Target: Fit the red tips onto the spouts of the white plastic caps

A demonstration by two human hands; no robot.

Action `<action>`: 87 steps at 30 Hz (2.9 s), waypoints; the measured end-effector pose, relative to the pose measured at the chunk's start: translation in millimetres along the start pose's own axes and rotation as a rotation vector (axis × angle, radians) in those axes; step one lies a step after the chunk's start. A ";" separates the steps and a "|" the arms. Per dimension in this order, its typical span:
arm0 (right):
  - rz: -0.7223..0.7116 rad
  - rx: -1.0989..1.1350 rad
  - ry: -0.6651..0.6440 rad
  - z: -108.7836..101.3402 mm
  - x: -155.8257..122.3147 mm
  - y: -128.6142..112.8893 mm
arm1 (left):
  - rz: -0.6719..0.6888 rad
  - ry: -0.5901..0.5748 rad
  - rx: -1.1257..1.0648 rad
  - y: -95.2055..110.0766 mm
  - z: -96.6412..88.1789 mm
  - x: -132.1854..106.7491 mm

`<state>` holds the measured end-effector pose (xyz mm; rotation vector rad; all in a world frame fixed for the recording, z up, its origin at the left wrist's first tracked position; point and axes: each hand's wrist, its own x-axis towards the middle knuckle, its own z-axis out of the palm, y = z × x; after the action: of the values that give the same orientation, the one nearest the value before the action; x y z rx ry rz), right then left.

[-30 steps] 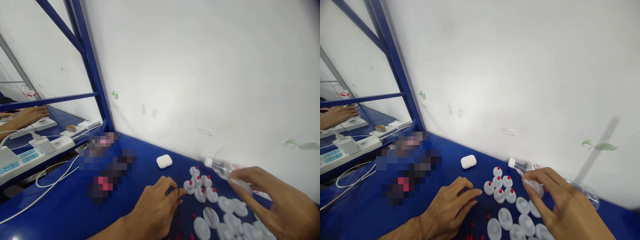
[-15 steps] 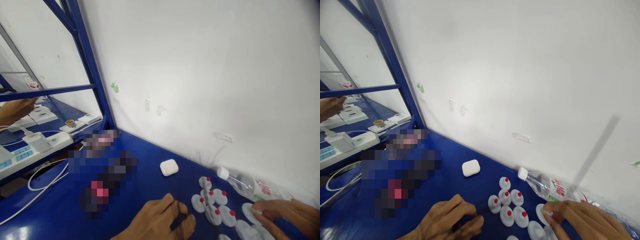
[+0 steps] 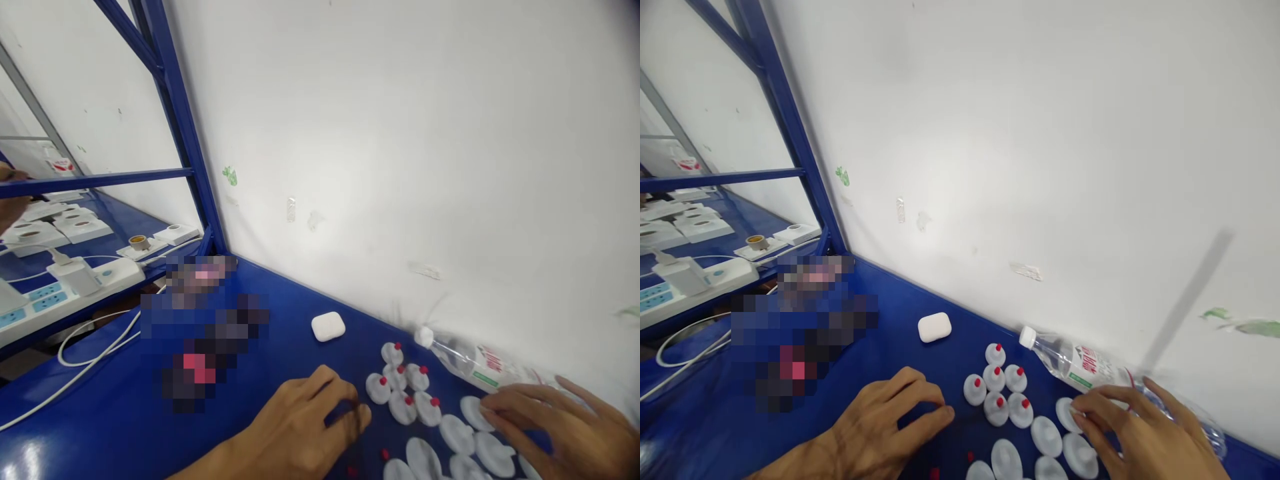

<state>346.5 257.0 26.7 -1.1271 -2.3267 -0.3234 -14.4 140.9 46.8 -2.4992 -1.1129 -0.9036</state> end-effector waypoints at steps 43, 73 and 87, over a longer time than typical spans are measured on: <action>0.132 0.481 -0.095 -36.1 37.9 -98.7 | -0.076 -0.251 -0.112 19.2 -7.2 8.7; -0.137 0.521 -0.408 -61.4 41.2 -168.4 | -0.003 -0.044 -0.183 37.5 -22.1 8.7; 0.080 0.272 -0.175 -113.6 49.2 -115.8 | -0.390 -0.025 -0.270 35.3 -25.4 11.2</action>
<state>271.3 168.6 150.3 -1.1450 -2.3773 0.1240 6.4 111.8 74.1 -2.5482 -1.6224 -1.1968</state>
